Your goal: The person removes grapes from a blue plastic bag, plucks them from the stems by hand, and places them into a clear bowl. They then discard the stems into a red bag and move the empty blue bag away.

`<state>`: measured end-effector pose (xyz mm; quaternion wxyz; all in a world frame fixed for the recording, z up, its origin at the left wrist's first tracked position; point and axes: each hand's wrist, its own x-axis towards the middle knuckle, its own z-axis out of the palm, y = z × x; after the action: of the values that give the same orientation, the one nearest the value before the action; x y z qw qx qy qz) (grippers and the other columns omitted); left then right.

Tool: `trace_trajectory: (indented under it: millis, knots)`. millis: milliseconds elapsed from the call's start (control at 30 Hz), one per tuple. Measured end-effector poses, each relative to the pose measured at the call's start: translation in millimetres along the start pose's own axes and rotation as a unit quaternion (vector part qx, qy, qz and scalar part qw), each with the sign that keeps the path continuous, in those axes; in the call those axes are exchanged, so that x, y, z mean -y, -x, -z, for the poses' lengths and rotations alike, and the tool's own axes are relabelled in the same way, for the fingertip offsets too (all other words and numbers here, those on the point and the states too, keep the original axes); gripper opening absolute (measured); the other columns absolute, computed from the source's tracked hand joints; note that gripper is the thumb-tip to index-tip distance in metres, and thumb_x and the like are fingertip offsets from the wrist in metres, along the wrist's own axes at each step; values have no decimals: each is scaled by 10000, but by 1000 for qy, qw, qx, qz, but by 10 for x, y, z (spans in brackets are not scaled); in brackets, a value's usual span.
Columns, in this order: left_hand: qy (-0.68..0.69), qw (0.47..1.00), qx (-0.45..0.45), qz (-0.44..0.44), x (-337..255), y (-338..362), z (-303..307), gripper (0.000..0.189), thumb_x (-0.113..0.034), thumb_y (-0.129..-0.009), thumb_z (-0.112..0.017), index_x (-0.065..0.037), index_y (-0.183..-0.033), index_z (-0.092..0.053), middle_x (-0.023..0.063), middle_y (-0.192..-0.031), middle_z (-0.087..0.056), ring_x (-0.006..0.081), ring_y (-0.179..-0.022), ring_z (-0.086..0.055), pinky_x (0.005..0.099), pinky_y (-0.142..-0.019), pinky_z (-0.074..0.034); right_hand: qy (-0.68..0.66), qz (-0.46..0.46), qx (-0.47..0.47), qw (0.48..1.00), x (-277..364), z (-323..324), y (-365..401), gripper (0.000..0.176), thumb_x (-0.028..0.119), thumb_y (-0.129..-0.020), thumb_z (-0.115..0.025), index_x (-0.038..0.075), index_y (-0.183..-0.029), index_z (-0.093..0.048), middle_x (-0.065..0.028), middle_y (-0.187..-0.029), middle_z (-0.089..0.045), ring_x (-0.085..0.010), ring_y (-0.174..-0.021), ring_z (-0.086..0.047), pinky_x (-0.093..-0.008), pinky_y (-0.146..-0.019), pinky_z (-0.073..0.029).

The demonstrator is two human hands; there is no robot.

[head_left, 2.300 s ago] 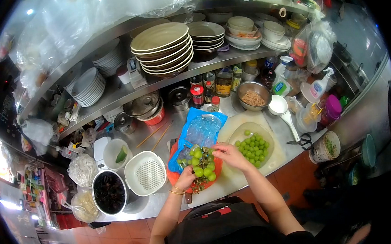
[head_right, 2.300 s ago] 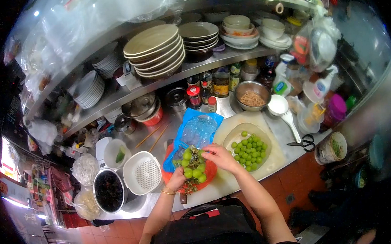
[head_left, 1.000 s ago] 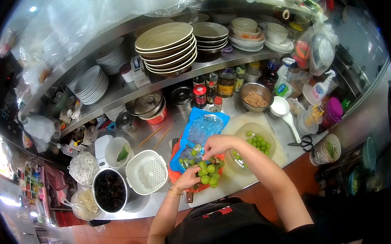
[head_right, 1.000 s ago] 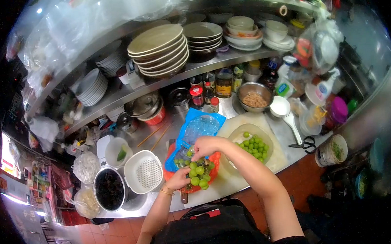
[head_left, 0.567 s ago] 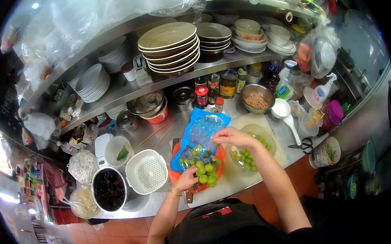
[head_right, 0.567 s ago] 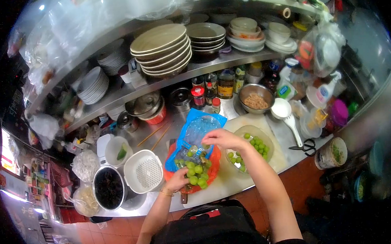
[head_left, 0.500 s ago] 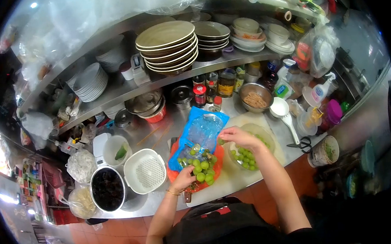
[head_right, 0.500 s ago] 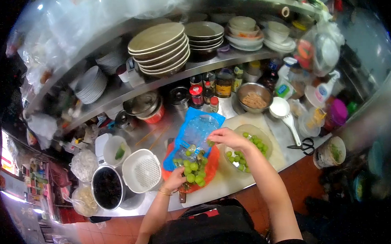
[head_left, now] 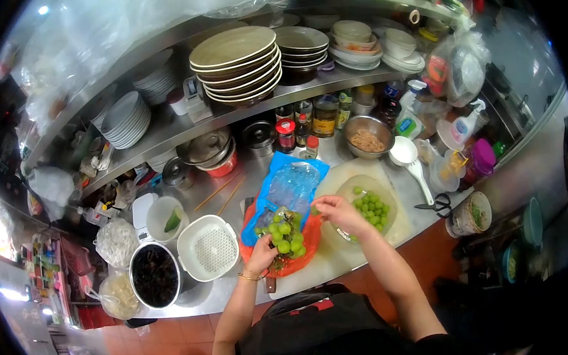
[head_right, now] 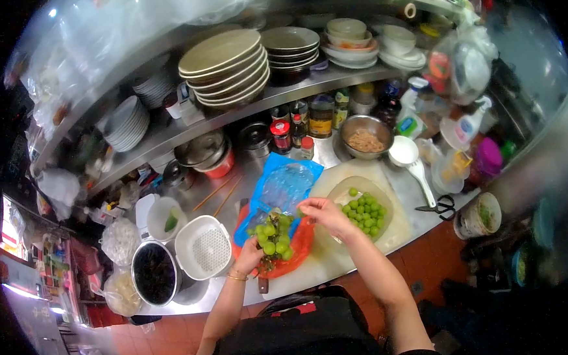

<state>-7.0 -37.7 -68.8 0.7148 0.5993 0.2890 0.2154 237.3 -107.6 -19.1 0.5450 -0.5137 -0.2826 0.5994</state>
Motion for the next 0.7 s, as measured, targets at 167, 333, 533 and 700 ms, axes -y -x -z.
trace_trajectory:
  millis: [167,333,533,700]
  knots:
    - [-103,988,-110,-23,172,-22,84,275,-71,-725,-641,15,-980,-585,92,-969,-597,177,-888,-560,297,-789,-439,303,109,-23,946,-565,-101,-145,213,100,-788,-613,20,-985,-600,-24,-821,-610,-116,-727,-567,-250,-675,-461]
    - [-282,928,-219,-104,98,5,26,289,-60,-668,-637,15,-942,-587,166,-947,-567,309,-886,-539,361,-788,-428,414,221,-94,878,-606,-310,-130,269,126,-750,-646,43,-1001,-595,-89,-843,-612,-163,-693,-580,-293,-681,-465]
    - [-380,883,-244,-129,78,-11,-133,289,-38,-620,-629,14,-898,-570,184,-917,-550,361,-905,-505,410,-799,-405,423,272,-119,856,-227,-741,26,291,184,-716,-683,40,-955,-600,-97,-880,-619,-230,-858,-571,-331,-757,-451]
    - [-417,861,-248,-150,10,17,-182,277,-31,-630,-616,8,-900,-569,174,-894,-545,352,-872,-495,406,-788,-398,217,172,-102,956,-559,-610,-185,299,199,-712,-701,14,-923,-598,-64,-781,-621,-156,-725,-583,-284,-663,-460]
